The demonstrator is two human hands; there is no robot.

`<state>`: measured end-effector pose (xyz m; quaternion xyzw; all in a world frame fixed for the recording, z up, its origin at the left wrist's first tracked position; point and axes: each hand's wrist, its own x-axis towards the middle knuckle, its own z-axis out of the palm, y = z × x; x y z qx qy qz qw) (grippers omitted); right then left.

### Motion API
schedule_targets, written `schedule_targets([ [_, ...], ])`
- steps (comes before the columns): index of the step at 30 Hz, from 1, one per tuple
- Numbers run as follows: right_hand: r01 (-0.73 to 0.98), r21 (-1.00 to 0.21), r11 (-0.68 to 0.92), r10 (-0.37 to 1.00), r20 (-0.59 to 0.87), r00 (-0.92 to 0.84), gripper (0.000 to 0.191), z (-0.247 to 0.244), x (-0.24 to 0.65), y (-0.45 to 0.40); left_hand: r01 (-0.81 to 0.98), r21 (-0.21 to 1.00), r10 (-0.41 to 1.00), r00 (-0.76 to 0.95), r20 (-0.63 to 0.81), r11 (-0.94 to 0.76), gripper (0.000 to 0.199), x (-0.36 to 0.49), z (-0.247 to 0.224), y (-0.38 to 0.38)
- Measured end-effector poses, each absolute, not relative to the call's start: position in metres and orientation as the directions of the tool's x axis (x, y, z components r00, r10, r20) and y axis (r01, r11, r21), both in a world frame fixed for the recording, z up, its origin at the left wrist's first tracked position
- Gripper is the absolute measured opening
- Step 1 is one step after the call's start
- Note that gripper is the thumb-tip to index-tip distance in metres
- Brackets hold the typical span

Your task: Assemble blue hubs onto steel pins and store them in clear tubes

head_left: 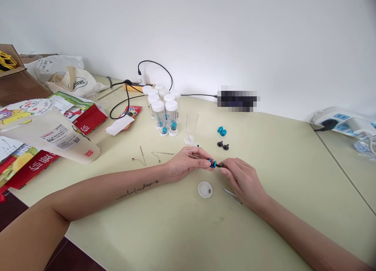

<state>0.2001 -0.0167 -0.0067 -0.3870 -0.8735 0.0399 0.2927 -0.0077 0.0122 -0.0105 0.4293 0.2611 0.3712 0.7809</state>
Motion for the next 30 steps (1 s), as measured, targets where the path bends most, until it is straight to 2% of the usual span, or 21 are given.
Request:
schedule_targets([
  [5, 0.665, -0.313, 0.678, 0.715, 0.491, -0.498, 0.012, -0.0069, 0.1996, -0.0174, -0.356, 0.867, 0.804, 0.589, -0.083, 0.349, 0.02, -0.0074, -0.0096, 0.0114],
  [11, 0.645, -0.3, 0.703, 0.695, 0.483, -0.533, 0.024, -0.0065, 0.2, -0.0165, -0.334, 0.874, 0.801, 0.591, -0.097, 0.352, 0.022, -0.0067, -0.0081, 0.0106],
  [17, 0.65, -0.295, 0.701, 0.692, 0.504, -0.517, 0.006, -0.0087, 0.199, -0.0168, -0.362, 0.864, 0.81, 0.58, -0.085, 0.35, 0.02, -0.0078, -0.0109, 0.0125],
  [20, 0.631, -0.295, 0.717, 0.673, 0.53, -0.516, 0.008, -0.0105, 0.1995, -0.017, -0.371, 0.859, 0.813, 0.576, -0.084, 0.352, 0.02, -0.0077, -0.0109, 0.0124],
  [27, 0.675, -0.317, 0.666, 0.729, 0.469, -0.499, 0.017, -0.0074, 0.2007, -0.0172, -0.351, 0.862, 0.806, 0.583, -0.104, 0.365, 0.021, -0.0068, -0.0089, 0.0117],
  [30, 0.654, -0.303, 0.693, 0.702, 0.493, -0.515, 0.01, -0.0076, 0.2002, -0.0168, -0.359, 0.859, 0.812, 0.574, -0.105, 0.365, 0.022, -0.007, -0.0095, 0.0117],
])
